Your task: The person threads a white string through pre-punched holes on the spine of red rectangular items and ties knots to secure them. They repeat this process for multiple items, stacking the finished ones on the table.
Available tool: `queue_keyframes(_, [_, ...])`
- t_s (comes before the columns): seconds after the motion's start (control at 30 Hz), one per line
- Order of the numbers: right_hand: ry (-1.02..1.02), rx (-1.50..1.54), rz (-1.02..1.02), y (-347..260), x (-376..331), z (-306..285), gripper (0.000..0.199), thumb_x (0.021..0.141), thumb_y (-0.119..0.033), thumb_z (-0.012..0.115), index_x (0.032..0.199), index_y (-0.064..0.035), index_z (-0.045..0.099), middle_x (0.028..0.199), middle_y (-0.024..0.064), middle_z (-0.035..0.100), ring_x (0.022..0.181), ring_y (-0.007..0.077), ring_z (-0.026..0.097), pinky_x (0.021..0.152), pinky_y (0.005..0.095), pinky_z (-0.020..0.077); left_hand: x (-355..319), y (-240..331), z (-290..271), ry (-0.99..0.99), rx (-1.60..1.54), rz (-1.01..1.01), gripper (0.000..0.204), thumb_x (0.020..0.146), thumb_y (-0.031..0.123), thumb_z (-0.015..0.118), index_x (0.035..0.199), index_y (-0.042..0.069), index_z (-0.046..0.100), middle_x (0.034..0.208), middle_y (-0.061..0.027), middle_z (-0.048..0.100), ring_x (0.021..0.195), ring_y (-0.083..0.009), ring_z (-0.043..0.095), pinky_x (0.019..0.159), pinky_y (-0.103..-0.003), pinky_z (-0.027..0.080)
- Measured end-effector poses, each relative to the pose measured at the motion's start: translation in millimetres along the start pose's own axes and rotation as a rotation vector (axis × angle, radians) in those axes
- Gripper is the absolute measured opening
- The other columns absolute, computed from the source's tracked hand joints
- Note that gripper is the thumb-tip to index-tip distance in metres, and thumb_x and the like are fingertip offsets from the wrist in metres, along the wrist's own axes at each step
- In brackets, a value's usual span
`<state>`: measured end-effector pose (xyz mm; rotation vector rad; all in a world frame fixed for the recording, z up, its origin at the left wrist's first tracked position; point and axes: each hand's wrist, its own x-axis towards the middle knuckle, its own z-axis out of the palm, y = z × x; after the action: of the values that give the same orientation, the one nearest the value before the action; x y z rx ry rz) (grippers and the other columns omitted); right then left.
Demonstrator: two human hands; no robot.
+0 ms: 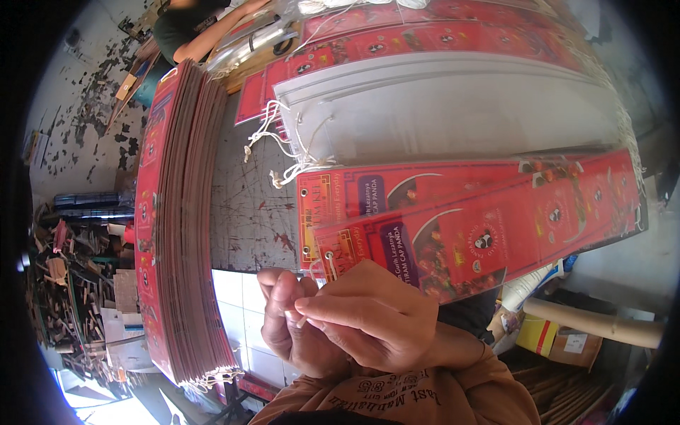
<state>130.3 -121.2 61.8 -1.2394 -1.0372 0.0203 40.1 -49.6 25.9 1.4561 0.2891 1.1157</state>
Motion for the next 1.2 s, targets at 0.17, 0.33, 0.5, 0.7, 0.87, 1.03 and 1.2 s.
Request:
queue_keyframes(0.17, [0.024, -0.035, -0.005, -3.4, -4.0, -2.8, 0.022, 0.063, 0.004, 0.071, 0.083, -0.0003, 0.065, 0.076, 0.0089, 0.059, 0.059, 0.016, 0.054, 0.051, 0.0228, 0.0416, -3.9, 4.8, -0.7, -0.051, -0.014, 0.073, 0.04, 0.067, -0.008, 0.065, 0.106, -0.002, 0.062, 0.081, -0.0026, 0.047, 0.066, -0.0126, 0.047, 0.061, -0.025, 0.036])
queue_keyframes(0.33, [-0.026, -0.113, -0.029, -2.8, -1.6, -9.2, 0.025, 0.06, -0.001, 0.074, 0.083, -0.0025, 0.066, 0.076, 0.0066, 0.059, 0.061, 0.0149, 0.053, 0.051, 0.0233, 0.0406, -6.8, 9.6, 2.8, 0.037, -0.011, 0.015, 0.039, 0.064, -0.009, 0.067, 0.102, -0.001, 0.064, 0.075, -0.0002, 0.049, 0.063, -0.0124, 0.048, 0.057, -0.023, 0.036])
queue_keyframes(0.5, [-0.013, -0.12, -0.045, -2.0, -3.4, -8.6, 0.024, 0.06, -0.002, 0.075, 0.082, -0.0016, 0.066, 0.076, 0.0069, 0.059, 0.061, 0.015, 0.052, 0.051, 0.0235, 0.0404, 0.8, 8.7, 1.3, -0.066, 0.093, 0.13, 0.043, 0.061, -0.01, 0.069, 0.102, 0.003, 0.065, 0.073, -0.0005, 0.05, 0.064, -0.0123, 0.049, 0.057, -0.022, 0.036])
queue_keyframes(0.7, [0.014, -0.104, -0.03, -0.5, -1.1, -12.6, 0.02, 0.061, 0.003, 0.071, 0.08, 0.0002, 0.065, 0.076, 0.0084, 0.059, 0.061, 0.0161, 0.053, 0.051, 0.0244, 0.0398, 6.8, 15.5, 2.9, -0.092, 0.25, 0.147, 0.033, 0.064, -0.003, 0.07, 0.096, 0.002, 0.066, 0.076, -0.0024, 0.052, 0.065, -0.0136, 0.049, 0.057, -0.024, 0.038])
queue_keyframes(0.87, [0.072, -0.127, -0.11, 2.9, -3.7, -16.4, 0.02, 0.061, 0.001, 0.07, 0.08, -0.0024, 0.066, 0.079, 0.0083, 0.059, 0.062, 0.0165, 0.054, 0.053, 0.0253, 0.0403, 12.4, 13.9, -24.7, -0.229, 0.123, 0.264, 0.03, 0.078, 0.03, 0.062, 0.07, 0.002, 0.065, 0.062, -0.003, 0.054, 0.054, -0.0128, 0.047, 0.053, -0.025, 0.033])
queue_keyframes(1.03, [0.024, -0.097, -0.382, 10.2, -16.7, 9.0, 0.018, 0.062, -0.006, 0.07, 0.08, -0.0052, 0.066, 0.093, 0.0095, 0.058, 0.076, 0.0189, 0.055, 0.057, 0.0289, 0.0432, 16.7, 24.9, -36.7, -0.52, 0.063, -0.372, 0.05, 0.089, 0.044, 0.043, 0.074, -0.001, 0.059, 0.058, -0.0071, 0.055, 0.053, -0.0143, 0.054, 0.05, -0.026, 0.042])
queue_keyframes(1.2, [-0.211, -0.029, -0.354, 11.5, -8.8, 12.1, 0.016, 0.065, -0.006, 0.068, 0.08, -0.0033, 0.062, 0.103, 0.0117, 0.056, 0.093, 0.0262, 0.055, 0.069, 0.0342, 0.0461, 14.4, 31.6, -37.7, -0.284, -0.174, -0.559, 0.044, 0.089, 0.037, 0.047, 0.074, -0.003, 0.057, 0.068, -0.011, 0.058, 0.056, -0.0138, 0.051, 0.048, -0.025, 0.036])
